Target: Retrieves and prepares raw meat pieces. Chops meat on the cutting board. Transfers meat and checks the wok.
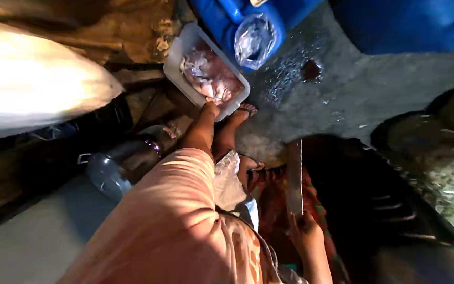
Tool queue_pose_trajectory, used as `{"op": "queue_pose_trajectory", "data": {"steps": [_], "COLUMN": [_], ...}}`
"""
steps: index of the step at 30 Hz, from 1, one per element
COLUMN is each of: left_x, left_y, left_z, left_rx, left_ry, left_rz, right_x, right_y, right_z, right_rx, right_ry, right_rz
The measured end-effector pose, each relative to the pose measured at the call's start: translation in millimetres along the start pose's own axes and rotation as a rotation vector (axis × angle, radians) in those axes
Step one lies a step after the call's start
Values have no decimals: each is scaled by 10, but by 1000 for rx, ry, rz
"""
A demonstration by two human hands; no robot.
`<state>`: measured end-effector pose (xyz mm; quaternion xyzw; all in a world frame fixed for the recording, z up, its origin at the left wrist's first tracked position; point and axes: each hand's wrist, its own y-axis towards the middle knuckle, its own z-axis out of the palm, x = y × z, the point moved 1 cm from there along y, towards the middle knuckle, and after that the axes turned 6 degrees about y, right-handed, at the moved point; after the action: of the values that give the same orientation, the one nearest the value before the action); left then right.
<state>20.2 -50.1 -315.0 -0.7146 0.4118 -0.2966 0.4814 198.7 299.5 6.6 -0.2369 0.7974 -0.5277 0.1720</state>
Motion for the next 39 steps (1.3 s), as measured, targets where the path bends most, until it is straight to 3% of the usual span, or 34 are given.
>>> {"op": "queue_pose_trajectory", "data": {"steps": [3,13,17,21,26,31,34,36,37,38,39], "left_x": [-88,-584,-659,-569,-285,18,52,-174,-448,-892,-1148], "left_y": [649,1592,1564,1438,709,-192,-819,-1474,-2011,-2685,-3143], "left_z": [185,437,432,329,68,-357,-663,-946,-1122,-1285,-1291], "left_rx": [-48,-163,-144,-113,104,167,264,346,366,327,278], "left_ry": [-19,-109,-201,-548,-723,-992,-1095,-930,-737,-521,-361], "left_rz": [-4,-302,-315,-230,-133,-96,69,251,262,93,130], "right_x": [76,2,-18,-64,-169,-357,-646,-892,-1037,-1181,-1318], "right_y": [305,832,779,614,165,-461,-902,-1225,-1384,-1543,-1701], "right_z": [53,237,267,244,152,-58,-116,-91,-75,-36,34], "right_rx": [28,66,49,44,-35,-105,-189,-257,-306,-363,-421], "right_ry": [-43,-132,-105,-51,-35,68,202,309,368,429,494], "right_rz": [89,242,236,171,58,56,37,20,6,-16,-30]}}
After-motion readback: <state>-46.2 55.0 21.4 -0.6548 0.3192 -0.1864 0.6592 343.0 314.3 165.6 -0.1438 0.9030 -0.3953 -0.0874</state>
